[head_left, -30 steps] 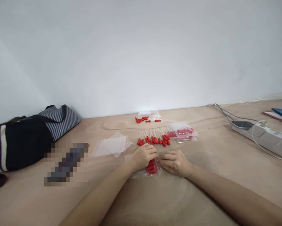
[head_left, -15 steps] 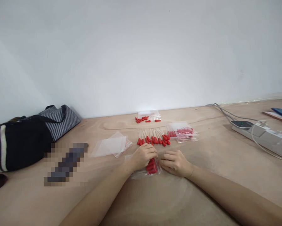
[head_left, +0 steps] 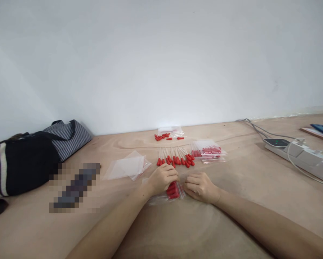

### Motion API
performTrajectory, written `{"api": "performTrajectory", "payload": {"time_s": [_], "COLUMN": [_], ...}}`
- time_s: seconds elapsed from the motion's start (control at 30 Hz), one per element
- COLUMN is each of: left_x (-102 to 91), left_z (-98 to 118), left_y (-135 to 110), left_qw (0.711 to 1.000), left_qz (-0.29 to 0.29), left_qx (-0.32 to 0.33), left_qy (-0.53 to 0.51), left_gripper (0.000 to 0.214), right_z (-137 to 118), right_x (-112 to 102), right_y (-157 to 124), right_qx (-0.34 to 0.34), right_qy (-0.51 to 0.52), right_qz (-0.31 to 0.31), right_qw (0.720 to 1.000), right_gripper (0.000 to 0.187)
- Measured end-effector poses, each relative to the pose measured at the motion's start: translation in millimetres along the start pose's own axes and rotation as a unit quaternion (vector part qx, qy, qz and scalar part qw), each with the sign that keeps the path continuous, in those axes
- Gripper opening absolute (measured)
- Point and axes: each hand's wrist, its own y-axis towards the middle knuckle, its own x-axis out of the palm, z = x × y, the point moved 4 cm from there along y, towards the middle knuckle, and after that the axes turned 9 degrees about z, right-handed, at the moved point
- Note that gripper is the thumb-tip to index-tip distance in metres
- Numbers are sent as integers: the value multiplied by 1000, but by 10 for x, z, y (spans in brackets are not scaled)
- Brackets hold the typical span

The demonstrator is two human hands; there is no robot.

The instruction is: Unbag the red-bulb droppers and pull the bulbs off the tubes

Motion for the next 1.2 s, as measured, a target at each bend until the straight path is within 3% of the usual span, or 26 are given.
{"api": "performTrajectory", "payload": {"time_s": [0.2, 0.43, 0.8, 1.2], "left_x": [-114, -126, -210, -180], "left_z": [95, 140, 235, 168], "left_y": [-28, -42, -1, -51], "left_qw": [996, 990, 982, 989], "left_qz": [34, 77, 50, 46], "left_qx": [61, 95, 127, 99], "left_qy": [57, 75, 134, 96], "left_gripper": [24, 22, 19, 24], "right_z": [-22, -29, -120, -61], "right_x": [9, 46, 40, 109], "right_y": [-2, 28, 49, 74], "right_qx": [-21, -101, -196, -160], "right_qy": [-16, -30, -58, -70], "right_qz": [-6, -17, -21, -12], "right_qw": [1000, 994, 979, 984], "right_gripper": [31, 22, 26, 28]}}
